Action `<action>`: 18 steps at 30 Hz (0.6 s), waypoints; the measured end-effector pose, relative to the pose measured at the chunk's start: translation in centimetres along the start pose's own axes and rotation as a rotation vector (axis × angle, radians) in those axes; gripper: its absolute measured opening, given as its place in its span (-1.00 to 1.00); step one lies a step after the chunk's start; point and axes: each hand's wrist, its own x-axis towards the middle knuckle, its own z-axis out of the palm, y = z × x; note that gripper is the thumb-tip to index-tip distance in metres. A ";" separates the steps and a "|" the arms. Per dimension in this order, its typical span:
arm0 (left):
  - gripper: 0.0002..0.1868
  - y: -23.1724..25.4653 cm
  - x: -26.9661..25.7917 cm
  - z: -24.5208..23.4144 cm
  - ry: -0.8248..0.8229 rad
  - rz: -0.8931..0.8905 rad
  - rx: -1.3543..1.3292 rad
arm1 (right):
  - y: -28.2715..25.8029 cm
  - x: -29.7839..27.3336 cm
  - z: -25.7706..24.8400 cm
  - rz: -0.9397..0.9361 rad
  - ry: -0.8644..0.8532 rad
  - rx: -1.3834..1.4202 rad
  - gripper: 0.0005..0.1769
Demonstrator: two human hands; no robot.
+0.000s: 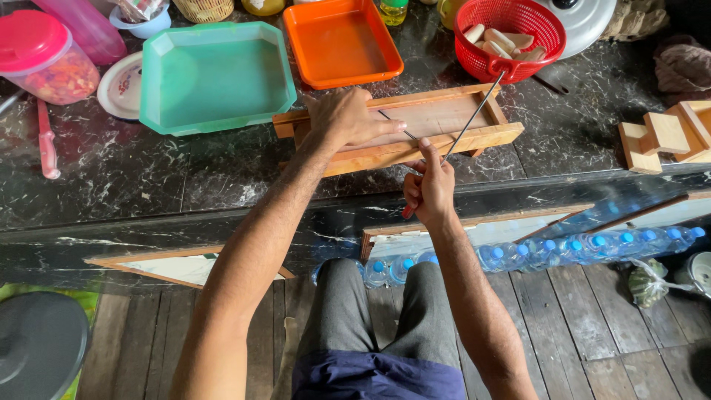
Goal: The person assembles a wooden object by inserting and tightening screws with a screwdriver. They repeatedly adjust the wooden frame and secure it with screws.
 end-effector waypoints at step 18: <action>0.07 -0.7 -2.6 0.1 0.144 0.374 -0.171 | -0.7 -0.5 0.3 0.012 0.010 -0.031 -0.51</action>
